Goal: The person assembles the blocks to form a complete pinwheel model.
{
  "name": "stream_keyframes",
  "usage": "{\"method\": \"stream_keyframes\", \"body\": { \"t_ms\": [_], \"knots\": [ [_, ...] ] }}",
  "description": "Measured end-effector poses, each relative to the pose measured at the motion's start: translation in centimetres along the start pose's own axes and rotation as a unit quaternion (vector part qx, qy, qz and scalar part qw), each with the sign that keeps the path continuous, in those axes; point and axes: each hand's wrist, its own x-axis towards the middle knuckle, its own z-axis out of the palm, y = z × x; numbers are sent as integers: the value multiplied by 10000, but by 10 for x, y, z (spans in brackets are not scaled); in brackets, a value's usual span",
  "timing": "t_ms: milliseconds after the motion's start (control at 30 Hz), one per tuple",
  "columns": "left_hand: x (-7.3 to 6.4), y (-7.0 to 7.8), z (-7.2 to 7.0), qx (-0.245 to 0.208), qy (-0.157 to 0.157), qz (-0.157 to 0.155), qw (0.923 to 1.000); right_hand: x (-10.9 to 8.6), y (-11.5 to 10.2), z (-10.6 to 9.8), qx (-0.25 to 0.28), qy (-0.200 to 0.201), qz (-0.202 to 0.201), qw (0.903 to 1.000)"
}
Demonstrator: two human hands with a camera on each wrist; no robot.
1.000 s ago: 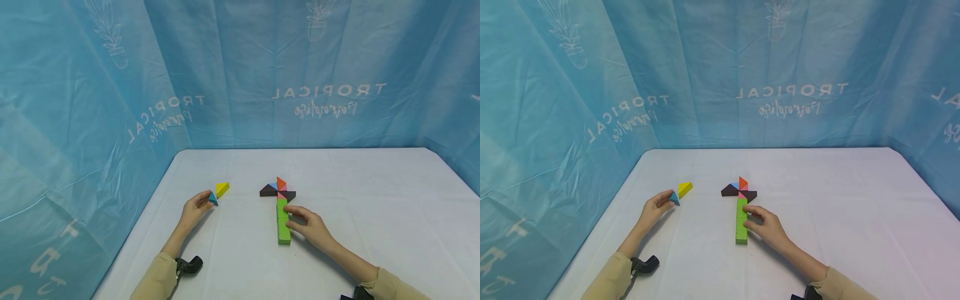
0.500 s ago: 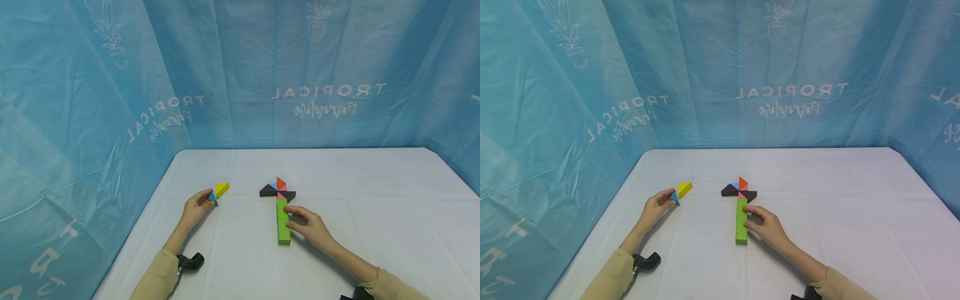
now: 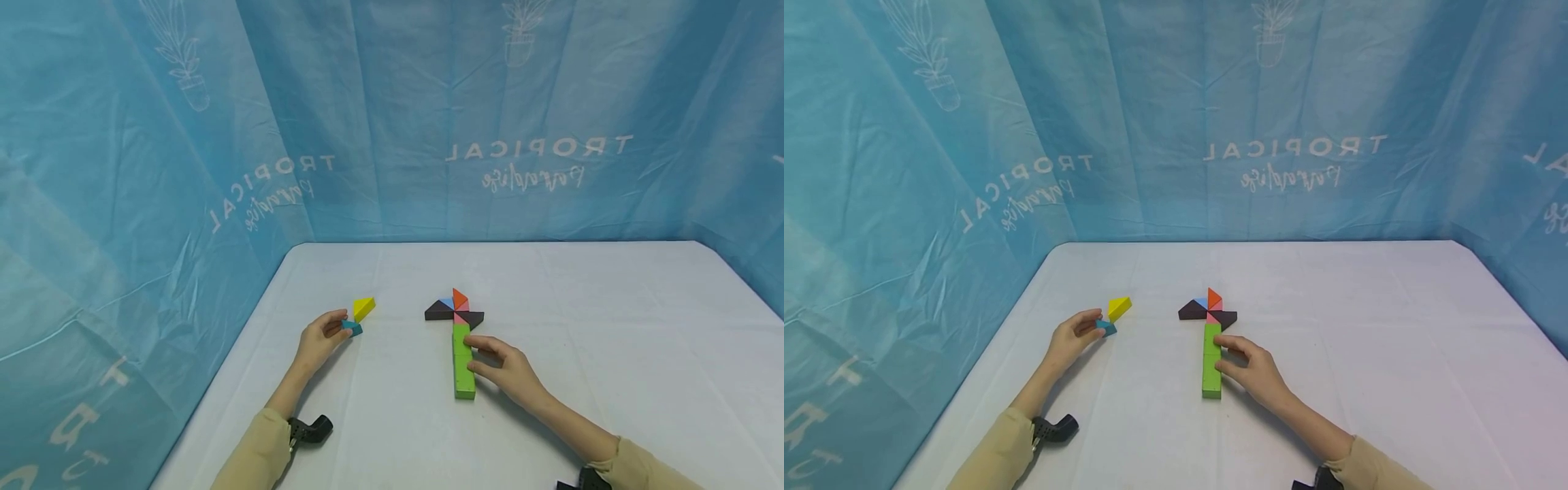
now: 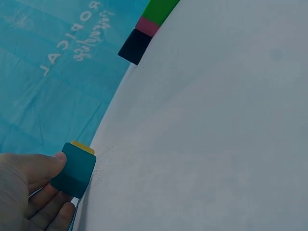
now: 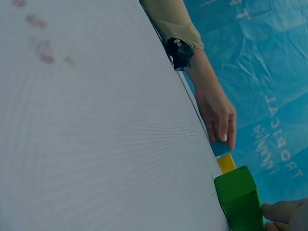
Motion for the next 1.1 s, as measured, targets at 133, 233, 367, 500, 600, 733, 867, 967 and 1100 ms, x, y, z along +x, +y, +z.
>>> {"method": "stream_keyframes", "body": {
  "t_ms": [133,233,367,500,600,733,867,967,1100],
  "knots": [
    [-1,-21,2,242,197,119,9994,0,0,0,-7,-11,-48,10000],
    [1,-35,3,336,340,115,9988,0,0,-1,-17,7,-66,10000],
    [-4,-28,-1,401,462,24,9981,1,0,-1,-19,14,-75,10000],
    [-7,-16,-5,272,580,21,9979,1,0,0,-18,11,-69,10000],
    [-6,-7,-4,83,605,82,9981,0,0,0,-14,17,-78,10000],
    [3,8,10,3,592,217,9980,1,0,-1,5,23,-83,10000],
    [15,20,33,58,502,456,9977,1,1,0,-9,17,-89,10000],
    [23,29,53,14,342,690,9970,0,1,0,-3,5,-68,10000],
    [33,39,78,-16,57,897,9959,0,0,0,26,16,2,10000]
  ]
}}
